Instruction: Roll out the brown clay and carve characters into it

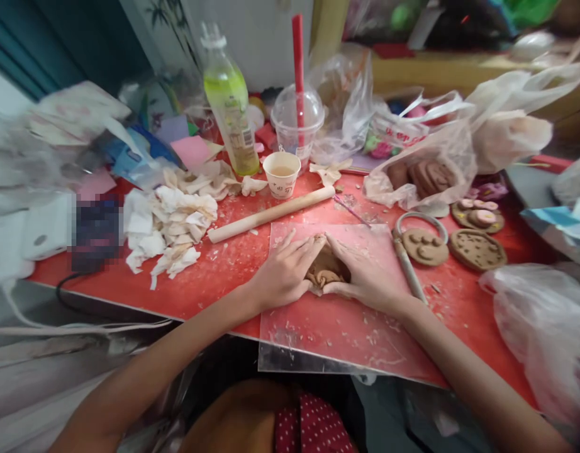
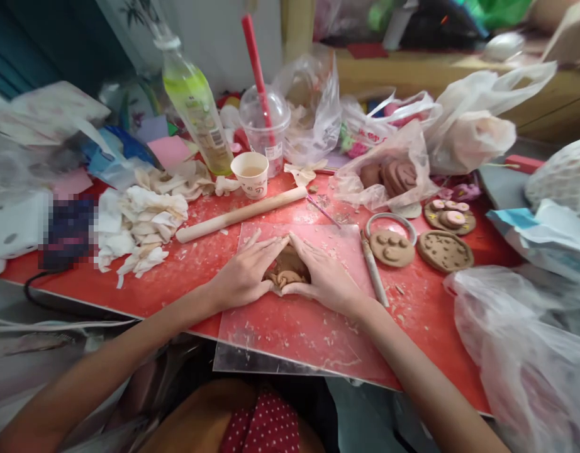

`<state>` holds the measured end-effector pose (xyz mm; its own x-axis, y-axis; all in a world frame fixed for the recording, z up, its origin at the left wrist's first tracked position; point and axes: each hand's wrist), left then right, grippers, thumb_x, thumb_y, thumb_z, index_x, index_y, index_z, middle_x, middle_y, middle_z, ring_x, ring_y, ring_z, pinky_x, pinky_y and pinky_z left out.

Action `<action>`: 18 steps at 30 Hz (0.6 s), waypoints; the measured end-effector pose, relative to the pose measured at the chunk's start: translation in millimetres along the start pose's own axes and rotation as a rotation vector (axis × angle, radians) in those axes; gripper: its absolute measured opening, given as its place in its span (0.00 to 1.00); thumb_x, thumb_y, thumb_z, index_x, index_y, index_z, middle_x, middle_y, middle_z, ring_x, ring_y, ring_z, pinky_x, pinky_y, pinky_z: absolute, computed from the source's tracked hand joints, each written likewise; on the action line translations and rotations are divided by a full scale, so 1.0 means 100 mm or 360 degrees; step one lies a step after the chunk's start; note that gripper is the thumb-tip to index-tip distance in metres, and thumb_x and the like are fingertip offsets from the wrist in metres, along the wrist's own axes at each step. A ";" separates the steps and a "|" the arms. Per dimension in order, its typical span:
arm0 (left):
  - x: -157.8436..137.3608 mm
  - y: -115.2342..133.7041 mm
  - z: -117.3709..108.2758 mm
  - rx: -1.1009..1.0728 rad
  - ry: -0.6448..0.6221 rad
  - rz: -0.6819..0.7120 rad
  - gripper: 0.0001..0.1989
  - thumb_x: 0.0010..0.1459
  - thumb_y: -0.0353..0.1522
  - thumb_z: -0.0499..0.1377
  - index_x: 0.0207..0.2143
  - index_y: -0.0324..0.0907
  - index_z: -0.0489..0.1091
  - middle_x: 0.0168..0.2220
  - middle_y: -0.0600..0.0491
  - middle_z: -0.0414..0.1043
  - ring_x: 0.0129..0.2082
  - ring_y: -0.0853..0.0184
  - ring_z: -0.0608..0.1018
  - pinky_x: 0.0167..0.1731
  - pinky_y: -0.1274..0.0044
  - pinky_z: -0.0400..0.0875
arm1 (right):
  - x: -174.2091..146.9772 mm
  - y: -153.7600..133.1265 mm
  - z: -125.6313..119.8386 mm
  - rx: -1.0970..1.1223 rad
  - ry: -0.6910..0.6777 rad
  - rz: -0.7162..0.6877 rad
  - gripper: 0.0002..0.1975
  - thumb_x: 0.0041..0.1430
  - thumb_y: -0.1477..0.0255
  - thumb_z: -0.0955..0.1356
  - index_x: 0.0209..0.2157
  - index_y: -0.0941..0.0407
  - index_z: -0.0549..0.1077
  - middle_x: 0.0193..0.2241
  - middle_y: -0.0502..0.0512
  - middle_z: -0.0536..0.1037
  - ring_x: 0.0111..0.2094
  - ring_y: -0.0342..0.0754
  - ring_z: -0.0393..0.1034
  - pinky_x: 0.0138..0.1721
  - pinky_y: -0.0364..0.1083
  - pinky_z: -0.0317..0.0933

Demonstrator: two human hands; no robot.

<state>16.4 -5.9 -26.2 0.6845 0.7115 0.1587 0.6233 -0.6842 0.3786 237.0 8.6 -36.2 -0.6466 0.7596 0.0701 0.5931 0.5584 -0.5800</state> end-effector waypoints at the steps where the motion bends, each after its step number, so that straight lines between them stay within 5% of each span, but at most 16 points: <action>1: 0.00 -0.01 -0.01 -0.0011 -0.0033 -0.0017 0.37 0.59 0.29 0.54 0.66 0.32 0.40 0.67 0.36 0.50 0.68 0.56 0.53 0.67 0.55 0.44 | 0.01 0.01 -0.01 -0.0023 -0.0025 0.0008 0.54 0.53 0.42 0.64 0.69 0.61 0.40 0.65 0.70 0.55 0.65 0.60 0.51 0.63 0.61 0.53; 7: -0.14 -0.13 -0.31 -0.0018 -0.0298 0.0038 0.51 0.56 0.48 0.60 0.68 0.35 0.35 0.68 0.34 0.39 0.69 0.53 0.46 0.66 0.61 0.48 | -0.18 0.07 -0.20 -0.0190 -0.0190 0.0024 0.68 0.40 0.40 0.71 0.69 0.63 0.35 0.67 0.71 0.45 0.67 0.62 0.42 0.65 0.61 0.47; 12: 0.01 -0.24 -0.44 0.0003 -0.0476 0.0086 0.50 0.54 0.46 0.63 0.68 0.34 0.40 0.69 0.35 0.36 0.70 0.53 0.41 0.67 0.62 0.44 | -0.26 0.08 -0.35 -0.0292 -0.0225 0.0113 0.62 0.43 0.45 0.73 0.69 0.58 0.39 0.67 0.68 0.47 0.67 0.65 0.43 0.64 0.64 0.47; 18: 0.23 -0.32 -0.33 -0.0028 -0.0462 0.0157 0.50 0.50 0.48 0.65 0.66 0.33 0.47 0.67 0.34 0.46 0.68 0.54 0.51 0.65 0.64 0.51 | -0.15 0.06 -0.32 -0.0304 -0.0202 -0.0013 0.55 0.48 0.52 0.74 0.68 0.54 0.44 0.65 0.61 0.54 0.65 0.61 0.50 0.64 0.61 0.52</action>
<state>0.1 37.5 -4.4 0.8223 0.5647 -0.0707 0.5437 -0.7428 0.3906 266.1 11.1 -14.7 -0.6999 0.7133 -0.0355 0.6598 0.6268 -0.4145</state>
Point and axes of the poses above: each hand's wrist, its own x-axis towards the middle knuckle, its own z-axis out of the palm, y = z × x
